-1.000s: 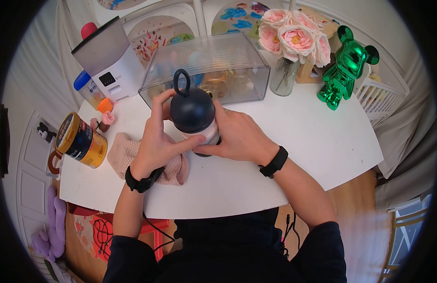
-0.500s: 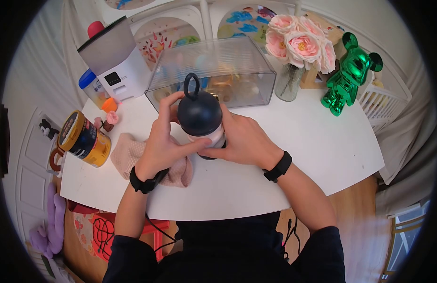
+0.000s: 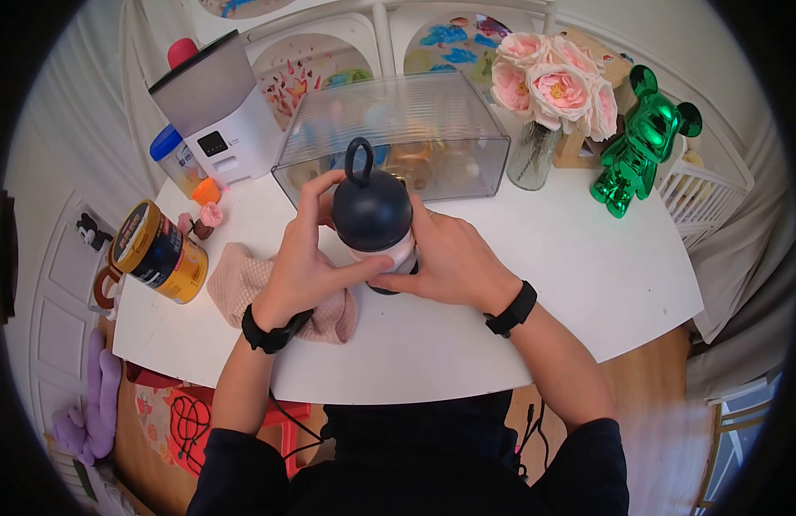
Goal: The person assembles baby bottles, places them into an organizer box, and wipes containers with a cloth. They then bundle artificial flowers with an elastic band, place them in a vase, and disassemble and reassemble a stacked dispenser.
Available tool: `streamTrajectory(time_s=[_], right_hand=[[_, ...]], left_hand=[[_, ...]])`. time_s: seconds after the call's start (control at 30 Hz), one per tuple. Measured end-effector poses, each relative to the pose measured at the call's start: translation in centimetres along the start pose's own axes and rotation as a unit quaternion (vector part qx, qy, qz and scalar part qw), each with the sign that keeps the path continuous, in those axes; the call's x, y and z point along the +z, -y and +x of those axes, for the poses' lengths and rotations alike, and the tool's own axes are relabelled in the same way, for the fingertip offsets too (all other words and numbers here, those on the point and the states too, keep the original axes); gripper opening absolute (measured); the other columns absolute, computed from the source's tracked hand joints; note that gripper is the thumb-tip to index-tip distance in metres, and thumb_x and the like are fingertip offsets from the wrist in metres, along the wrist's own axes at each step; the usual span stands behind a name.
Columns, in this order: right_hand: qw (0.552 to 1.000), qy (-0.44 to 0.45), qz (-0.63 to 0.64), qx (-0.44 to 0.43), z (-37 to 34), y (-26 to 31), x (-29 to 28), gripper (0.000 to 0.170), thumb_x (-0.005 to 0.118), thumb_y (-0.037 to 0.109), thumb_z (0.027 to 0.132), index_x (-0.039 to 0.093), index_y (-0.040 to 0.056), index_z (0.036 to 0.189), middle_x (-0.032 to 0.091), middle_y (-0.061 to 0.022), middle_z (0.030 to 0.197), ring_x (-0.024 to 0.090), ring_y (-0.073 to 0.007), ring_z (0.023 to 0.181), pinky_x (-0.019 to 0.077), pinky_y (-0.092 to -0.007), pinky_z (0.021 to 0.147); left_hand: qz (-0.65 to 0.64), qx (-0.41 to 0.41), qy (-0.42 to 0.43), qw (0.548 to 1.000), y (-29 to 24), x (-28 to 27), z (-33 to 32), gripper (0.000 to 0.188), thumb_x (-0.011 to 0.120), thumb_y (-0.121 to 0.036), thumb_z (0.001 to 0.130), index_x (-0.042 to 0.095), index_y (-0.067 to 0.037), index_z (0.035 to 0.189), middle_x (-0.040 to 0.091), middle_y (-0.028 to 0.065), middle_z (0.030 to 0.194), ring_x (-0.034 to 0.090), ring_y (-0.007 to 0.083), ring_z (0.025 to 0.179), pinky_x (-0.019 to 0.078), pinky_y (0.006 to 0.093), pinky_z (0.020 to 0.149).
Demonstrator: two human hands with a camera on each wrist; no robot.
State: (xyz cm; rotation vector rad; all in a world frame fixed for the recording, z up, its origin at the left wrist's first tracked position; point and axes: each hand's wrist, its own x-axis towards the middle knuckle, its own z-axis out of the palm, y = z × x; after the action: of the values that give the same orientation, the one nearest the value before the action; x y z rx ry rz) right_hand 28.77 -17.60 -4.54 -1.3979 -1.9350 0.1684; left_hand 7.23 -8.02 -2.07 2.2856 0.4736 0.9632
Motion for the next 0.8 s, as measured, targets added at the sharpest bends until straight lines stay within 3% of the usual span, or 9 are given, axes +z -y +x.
streamTrajectory(time_s=[0.8], right_hand=[[1.0,0.005,0.005,0.011,-0.11,0.0,0.18,0.101,0.092,0.049,0.08,0.04,0.0005,0.151,0.075,-0.0264,0.1,0.075,-0.0471,0.091,0.0605,-0.0489,0.079]], left_hand=[[0.0,-0.006,0.0,1.0,-0.29,0.0,-0.14,0.101,0.098,-0.024,0.075,0.039,-0.007,0.154,0.074,0.014,0.117,0.07,0.0256,0.106,0.0525,0.0379,0.097]])
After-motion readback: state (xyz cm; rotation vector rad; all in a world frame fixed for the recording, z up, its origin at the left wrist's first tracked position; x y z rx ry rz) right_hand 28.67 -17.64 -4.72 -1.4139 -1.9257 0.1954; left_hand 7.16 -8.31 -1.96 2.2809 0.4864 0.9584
